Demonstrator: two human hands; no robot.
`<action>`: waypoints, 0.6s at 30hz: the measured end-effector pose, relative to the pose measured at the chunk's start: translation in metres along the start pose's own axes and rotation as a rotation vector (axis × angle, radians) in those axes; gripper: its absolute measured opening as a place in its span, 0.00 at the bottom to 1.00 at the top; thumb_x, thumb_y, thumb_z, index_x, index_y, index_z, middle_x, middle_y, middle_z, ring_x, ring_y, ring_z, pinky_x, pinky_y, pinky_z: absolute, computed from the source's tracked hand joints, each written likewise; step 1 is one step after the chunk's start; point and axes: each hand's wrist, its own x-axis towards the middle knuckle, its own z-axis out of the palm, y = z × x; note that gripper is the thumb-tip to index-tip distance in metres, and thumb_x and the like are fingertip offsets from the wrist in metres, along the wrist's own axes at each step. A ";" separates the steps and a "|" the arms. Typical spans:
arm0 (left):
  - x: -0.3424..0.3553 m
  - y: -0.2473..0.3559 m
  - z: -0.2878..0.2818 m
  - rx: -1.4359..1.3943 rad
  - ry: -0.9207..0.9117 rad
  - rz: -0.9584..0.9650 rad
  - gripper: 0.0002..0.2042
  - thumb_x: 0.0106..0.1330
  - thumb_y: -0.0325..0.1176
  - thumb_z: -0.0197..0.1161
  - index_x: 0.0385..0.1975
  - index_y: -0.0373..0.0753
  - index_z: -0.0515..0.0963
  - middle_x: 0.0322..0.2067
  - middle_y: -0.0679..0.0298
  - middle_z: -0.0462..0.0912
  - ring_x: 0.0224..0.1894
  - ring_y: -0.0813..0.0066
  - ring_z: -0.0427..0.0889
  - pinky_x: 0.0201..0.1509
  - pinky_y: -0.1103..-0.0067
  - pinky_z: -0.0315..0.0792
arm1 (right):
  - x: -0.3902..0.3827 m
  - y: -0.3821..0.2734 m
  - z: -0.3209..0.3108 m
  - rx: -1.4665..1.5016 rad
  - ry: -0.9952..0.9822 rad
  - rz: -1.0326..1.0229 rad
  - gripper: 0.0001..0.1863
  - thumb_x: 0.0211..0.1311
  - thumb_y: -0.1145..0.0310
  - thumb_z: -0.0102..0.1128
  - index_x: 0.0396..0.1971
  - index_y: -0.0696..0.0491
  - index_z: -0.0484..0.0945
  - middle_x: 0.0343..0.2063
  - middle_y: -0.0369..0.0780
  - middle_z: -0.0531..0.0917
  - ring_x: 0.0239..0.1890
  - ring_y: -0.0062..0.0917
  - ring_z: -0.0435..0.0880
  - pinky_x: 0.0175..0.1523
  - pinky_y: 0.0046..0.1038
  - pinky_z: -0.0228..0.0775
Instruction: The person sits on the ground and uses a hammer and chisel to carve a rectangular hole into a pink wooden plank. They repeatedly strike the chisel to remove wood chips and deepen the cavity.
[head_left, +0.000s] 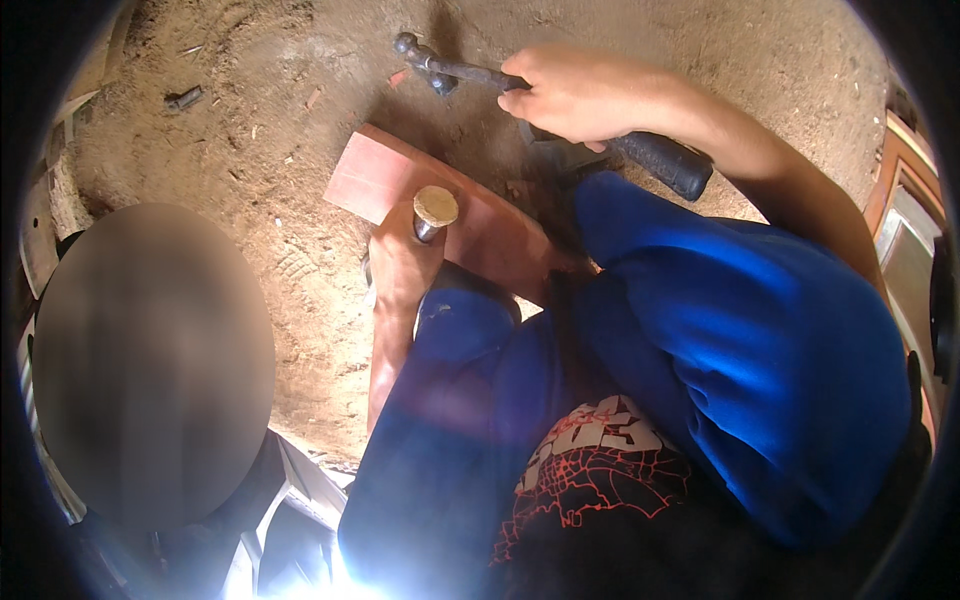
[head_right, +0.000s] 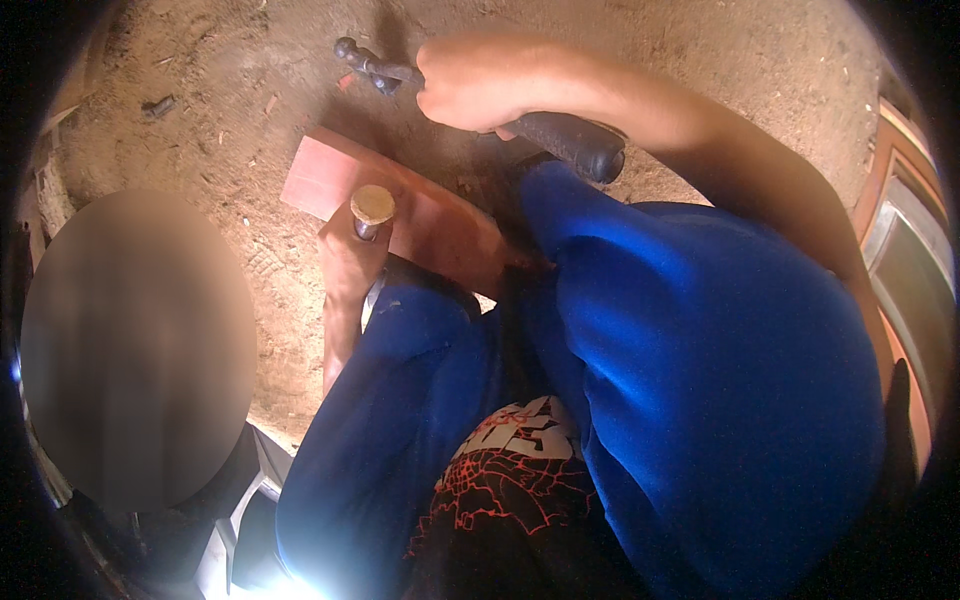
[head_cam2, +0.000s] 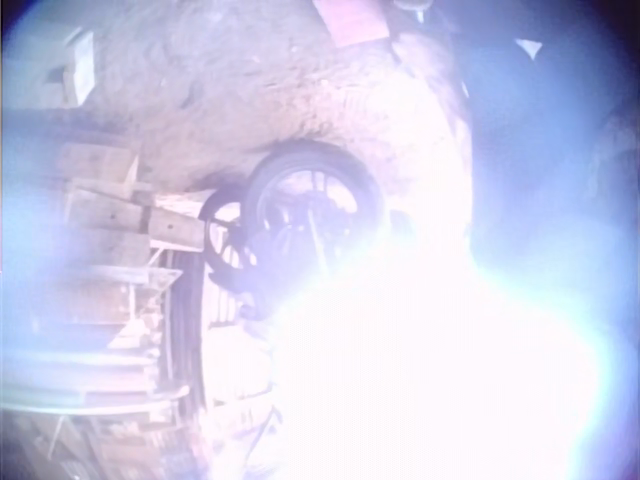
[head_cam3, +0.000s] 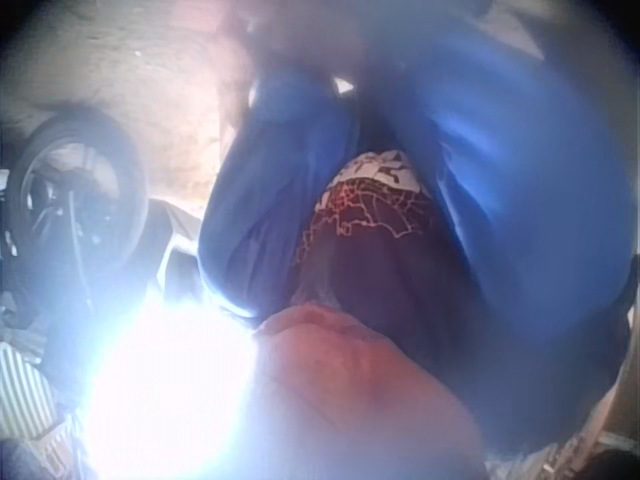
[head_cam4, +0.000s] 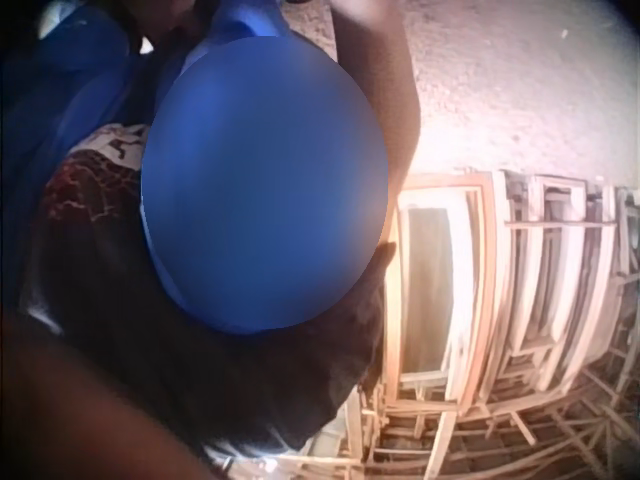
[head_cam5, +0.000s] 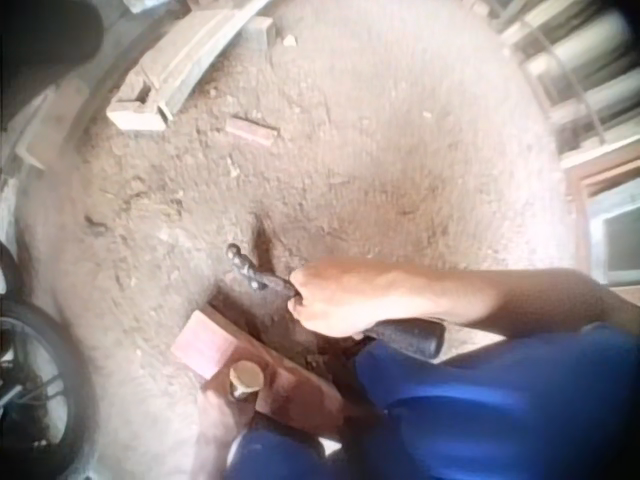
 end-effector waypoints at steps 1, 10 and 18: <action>-0.002 -0.001 0.001 -0.005 0.015 0.003 0.13 0.53 0.32 0.76 0.35 0.35 0.82 0.28 0.49 0.85 0.32 0.49 0.86 0.34 0.67 0.79 | 0.000 0.000 -0.001 0.019 0.001 0.010 0.16 0.73 0.63 0.47 0.32 0.61 0.72 0.11 0.42 0.75 0.11 0.30 0.78 0.19 0.35 0.70; -0.021 -0.017 0.008 -0.016 0.127 0.010 0.11 0.54 0.31 0.75 0.33 0.35 0.83 0.27 0.52 0.85 0.30 0.55 0.87 0.32 0.69 0.79 | -0.006 0.000 -0.007 0.179 0.006 0.056 0.16 0.74 0.62 0.46 0.31 0.59 0.71 0.12 0.38 0.74 0.10 0.27 0.76 0.18 0.32 0.67; -0.034 -0.032 0.007 -0.018 0.191 -0.011 0.09 0.54 0.30 0.75 0.31 0.35 0.83 0.25 0.55 0.86 0.27 0.61 0.87 0.30 0.71 0.78 | -0.007 -0.004 -0.009 0.141 0.018 0.110 0.15 0.73 0.61 0.47 0.35 0.59 0.72 0.14 0.38 0.74 0.10 0.26 0.76 0.17 0.31 0.66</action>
